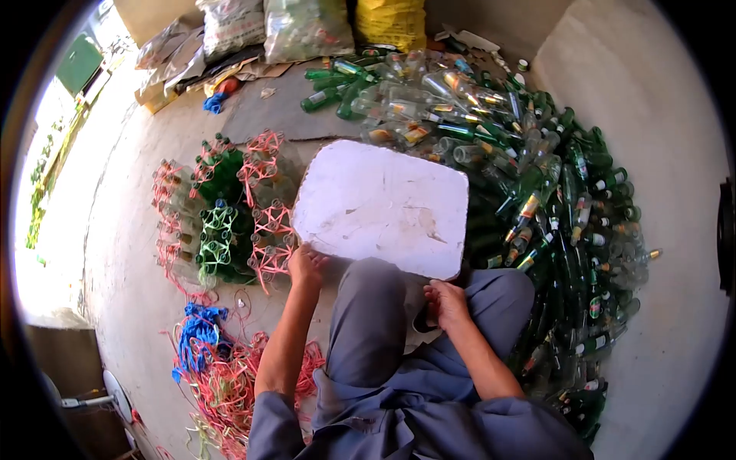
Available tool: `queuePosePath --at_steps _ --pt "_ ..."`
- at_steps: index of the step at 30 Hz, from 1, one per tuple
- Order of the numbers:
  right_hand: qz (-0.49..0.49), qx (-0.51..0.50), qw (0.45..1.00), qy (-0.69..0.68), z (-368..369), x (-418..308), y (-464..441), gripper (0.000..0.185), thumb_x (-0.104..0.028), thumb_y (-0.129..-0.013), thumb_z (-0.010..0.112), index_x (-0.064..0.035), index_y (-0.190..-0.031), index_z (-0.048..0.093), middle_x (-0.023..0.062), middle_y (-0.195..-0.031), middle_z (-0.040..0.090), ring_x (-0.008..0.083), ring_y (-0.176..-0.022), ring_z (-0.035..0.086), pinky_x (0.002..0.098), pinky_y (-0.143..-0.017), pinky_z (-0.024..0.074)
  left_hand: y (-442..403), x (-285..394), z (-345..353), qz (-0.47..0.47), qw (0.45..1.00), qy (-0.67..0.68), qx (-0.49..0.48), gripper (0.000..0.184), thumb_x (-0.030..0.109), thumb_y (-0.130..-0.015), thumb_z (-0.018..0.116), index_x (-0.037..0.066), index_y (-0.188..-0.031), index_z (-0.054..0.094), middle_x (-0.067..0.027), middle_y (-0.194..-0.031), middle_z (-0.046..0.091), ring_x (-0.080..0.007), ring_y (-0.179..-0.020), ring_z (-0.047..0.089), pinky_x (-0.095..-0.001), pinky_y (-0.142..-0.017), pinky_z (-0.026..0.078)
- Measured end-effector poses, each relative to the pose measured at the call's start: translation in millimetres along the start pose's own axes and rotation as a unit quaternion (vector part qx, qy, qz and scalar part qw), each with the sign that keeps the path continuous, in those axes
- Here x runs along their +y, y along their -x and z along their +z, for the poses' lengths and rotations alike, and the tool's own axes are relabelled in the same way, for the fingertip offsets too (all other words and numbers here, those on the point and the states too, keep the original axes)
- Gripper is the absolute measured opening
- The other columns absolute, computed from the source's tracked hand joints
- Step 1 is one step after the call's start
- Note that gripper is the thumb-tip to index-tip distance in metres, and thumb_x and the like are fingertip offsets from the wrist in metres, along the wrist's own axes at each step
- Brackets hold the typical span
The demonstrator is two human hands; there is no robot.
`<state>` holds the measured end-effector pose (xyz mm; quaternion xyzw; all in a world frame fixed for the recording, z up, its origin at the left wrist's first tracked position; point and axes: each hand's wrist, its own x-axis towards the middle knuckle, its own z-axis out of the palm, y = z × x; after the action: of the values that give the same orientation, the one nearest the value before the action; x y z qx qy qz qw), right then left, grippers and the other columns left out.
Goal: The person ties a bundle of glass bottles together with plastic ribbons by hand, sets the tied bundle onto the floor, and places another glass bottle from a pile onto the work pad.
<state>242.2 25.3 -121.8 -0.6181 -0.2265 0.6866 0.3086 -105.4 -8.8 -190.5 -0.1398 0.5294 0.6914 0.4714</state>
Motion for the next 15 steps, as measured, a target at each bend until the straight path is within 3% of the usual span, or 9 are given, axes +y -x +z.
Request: queuePosePath --at_steps 2,4,8,10,14,15 --pt "0.078 -0.033 0.996 -0.037 -22 43 -33 0.022 -0.026 -0.086 0.072 -0.0085 -0.098 0.066 0.0027 -0.084 0.067 0.0149 -0.073 0.063 0.0291 -0.061 0.0495 7 11 10 0.002 1.0 -0.015 0.022 0.013 0.023 -0.096 0.057 0.01 -0.095 0.055 -0.003 -0.079 0.055 -0.019 -0.067 0.058 -0.0331 -0.058 0.051" --pt "0.087 -0.032 0.99 -0.108 -15 46 -40 0.028 -0.03 -0.086 0.072 -0.01 -0.104 0.063 0.0037 -0.093 0.066 0.0179 -0.086 0.062 0.0327 -0.069 0.0497 9 20 11 0.003 0.999 -0.039 0.007 0.019 0.026 -0.097 0.056 0.009 -0.105 0.058 -0.0065 -0.092 0.062 -0.0208 -0.077 0.06 -0.0329 -0.062 0.049" --pt "0.077 -0.02 0.971 -0.227 13 17 -44 0.044 -0.039 -0.087 0.071 -0.0135 -0.119 0.056 0.0049 -0.109 0.064 0.0225 -0.105 0.056 0.0376 -0.083 0.0476 -6 28 5 -0.01 0.997 -0.079 0.025 0.025 0.028 -0.098 0.056 0.008 -0.112 0.058 -0.0086 -0.099 0.063 -0.0246 -0.087 0.059 -0.0354 -0.07 0.048" --pt "0.069 -0.032 0.955 -0.288 21 3 -41 0.046 -0.04 -0.09 0.068 -0.0137 -0.125 0.054 0.005 -0.109 0.065 0.0233 -0.103 0.058 0.0371 -0.082 0.0492 -10 36 1 -0.011 0.995 -0.093 -0.015 0.032 0.027 -0.095 0.058 0.004 -0.117 0.054 -0.012 -0.108 0.061 -0.0278 -0.095 0.06 -0.0368 -0.074 0.049" --pt "0.013 -0.041 0.943 -0.329 32 4 -39 0.044 -0.039 -0.096 0.062 -0.0117 -0.129 0.052 0.007 -0.113 0.066 0.0252 -0.098 0.064 0.0364 -0.078 0.0534 -1 50 8 0.027 0.995 -0.095 0.006 0.038 0.022 -0.093 0.06 0.0 -0.122 0.051 -0.0144 -0.117 0.059 -0.029 -0.101 0.061 -0.0377 -0.082 0.051" --pt "0.022 -0.039 0.941 -0.337 33 4 -38 0.04 -0.035 -0.098 0.06 -0.0104 -0.128 0.053 0.01 -0.113 0.066 0.0258 -0.088 0.068 0.0363 -0.073 0.0563 13 56 14 0.057 0.985 -0.163 0.024 0.038 0.017 -0.091 0.061 -0.002 -0.122 0.052 -0.0139 -0.116 0.059 -0.0267 -0.101 0.061 -0.0369 -0.083 0.051"
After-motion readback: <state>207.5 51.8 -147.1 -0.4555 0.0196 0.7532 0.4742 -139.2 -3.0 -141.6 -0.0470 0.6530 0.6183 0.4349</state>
